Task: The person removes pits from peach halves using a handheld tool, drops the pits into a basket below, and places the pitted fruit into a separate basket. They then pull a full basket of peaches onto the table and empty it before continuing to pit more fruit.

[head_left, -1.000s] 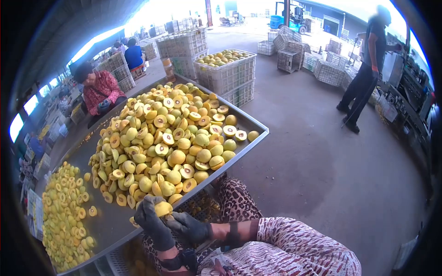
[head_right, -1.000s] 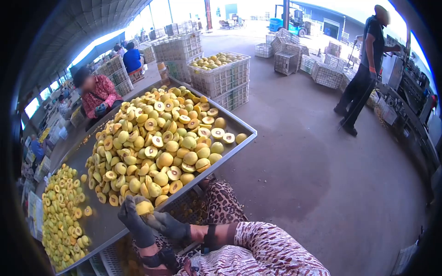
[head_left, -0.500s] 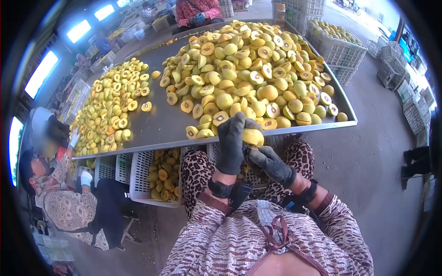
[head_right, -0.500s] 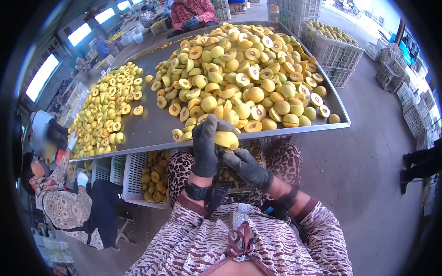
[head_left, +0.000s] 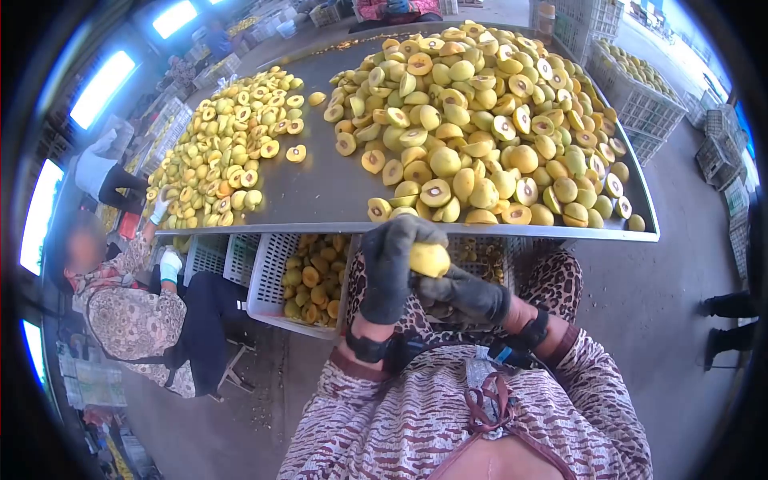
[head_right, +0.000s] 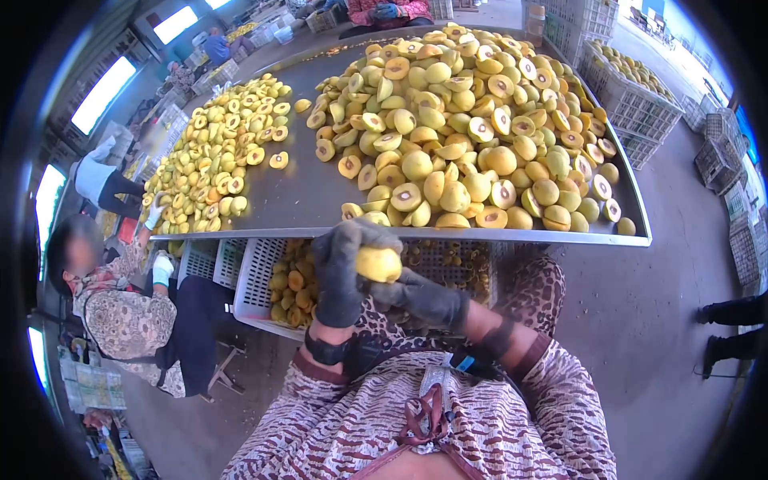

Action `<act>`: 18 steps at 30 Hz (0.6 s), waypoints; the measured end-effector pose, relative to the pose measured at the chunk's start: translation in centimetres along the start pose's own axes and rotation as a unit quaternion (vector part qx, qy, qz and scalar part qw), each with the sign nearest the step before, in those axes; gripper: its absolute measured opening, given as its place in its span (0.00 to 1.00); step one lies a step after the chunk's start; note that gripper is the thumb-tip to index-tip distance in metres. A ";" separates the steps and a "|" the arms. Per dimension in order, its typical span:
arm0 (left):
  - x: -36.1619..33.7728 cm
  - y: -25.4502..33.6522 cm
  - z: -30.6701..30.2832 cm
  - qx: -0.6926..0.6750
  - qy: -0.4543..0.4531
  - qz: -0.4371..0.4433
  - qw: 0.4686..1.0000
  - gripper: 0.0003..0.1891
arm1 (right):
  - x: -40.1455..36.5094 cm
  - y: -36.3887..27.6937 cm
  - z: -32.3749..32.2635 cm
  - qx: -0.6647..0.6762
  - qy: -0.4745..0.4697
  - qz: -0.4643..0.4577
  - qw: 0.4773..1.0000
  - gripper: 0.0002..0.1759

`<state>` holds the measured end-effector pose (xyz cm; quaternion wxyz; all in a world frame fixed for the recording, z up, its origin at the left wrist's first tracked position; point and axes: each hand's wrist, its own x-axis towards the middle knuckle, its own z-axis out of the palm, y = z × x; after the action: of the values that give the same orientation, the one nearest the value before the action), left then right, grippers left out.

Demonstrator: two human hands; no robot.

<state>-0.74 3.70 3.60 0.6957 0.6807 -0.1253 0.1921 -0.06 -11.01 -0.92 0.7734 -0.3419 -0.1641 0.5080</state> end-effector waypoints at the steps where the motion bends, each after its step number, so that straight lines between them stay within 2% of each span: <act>1: -0.4 0.2 -1.2 -0.060 0.038 -0.058 0.996 0.32 | 0.4 0.0 0.7 -0.115 0.001 -0.017 0.993 0.13; 2: -0.7 0.5 -2.7 -0.120 0.075 -0.115 0.983 0.33 | 0.5 0.2 1.4 -0.228 0.000 -0.035 0.973 0.13; 3: -1.0 -0.8 -5.1 -0.248 0.157 -0.140 0.946 0.34 | 0.5 0.8 1.4 -0.230 -0.003 -0.035 0.973 0.13; 4: -1.3 -1.1 -7.6 -0.272 0.250 -0.108 0.923 0.32 | 0.2 1.6 1.0 -0.185 0.033 -0.097 0.977 0.11; 5: -1.6 -1.5 -10.5 -0.269 0.291 -0.080 0.915 0.31 | -0.3 2.1 0.5 -0.140 0.068 -0.158 0.975 0.10; 6: -2.2 -3.7 -15.2 -0.146 0.282 -0.051 0.947 0.27 | -1.6 1.8 0.0 0.051 0.149 -0.111 0.981 0.11; 7: -2.9 -7.7 -20.6 0.131 0.294 -0.038 0.946 0.21 | -1.7 2.1 -2.4 -0.163 0.221 -0.084 0.958 0.12; 8: -3.4 -8.4 -20.8 0.128 0.302 -0.040 0.944 0.21 | -1.5 2.8 -4.7 -0.368 0.279 -0.051 0.885 0.14; 9: -2.6 -8.9 -20.8 0.383 0.247 0.028 0.890 0.18 | -1.5 3.3 -5.5 -0.373 0.276 -0.051 0.884 0.14; 10: -1.2 -9.5 -20.4 0.608 0.179 0.095 0.768 0.18 | -1.6 3.8 -6.2 -0.452 0.269 -0.042 0.850 0.14; 11: 0.6 -9.8 -18.2 0.559 0.147 0.084 0.811 0.18 | -1.8 4.1 -6.4 -0.525 0.260 -0.027 0.810 0.15; 12: 2.2 -10.4 -15.3 0.508 0.112 0.069 0.852 0.18 | -1.5 3.7 -5.5 -0.528 0.258 -0.019 0.809 0.15; 14: 4.4 -12.3 -11.5 0.510 0.020 0.059 0.858 0.17 | -0.1 1.7 -2.1 -0.452 0.240 -0.073 0.856 0.16; 15: 5.1 -13.0 -11.5 0.506 0.021 0.062 0.860 0.17 | 0.0 1.0 -1.2 -0.440 0.236 -0.076 0.863 0.15; 17: 7.0 -14.1 -10.9 0.520 -0.131 -0.148 0.831 0.16 | -0.5 0.4 -0.3 -0.441 0.263 -0.077 0.855 0.15; 18: 7.3 -14.3 -10.9 0.517 -0.133 -0.142 0.834 0.16 | -1.0 0.4 -0.2 -0.434 0.285 -0.073 0.851 0.14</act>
<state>11.11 15.26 -6.53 0.2390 0.9704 -0.0013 0.0357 -0.64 -11.89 -1.21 0.5939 -0.7597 -0.1643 0.2075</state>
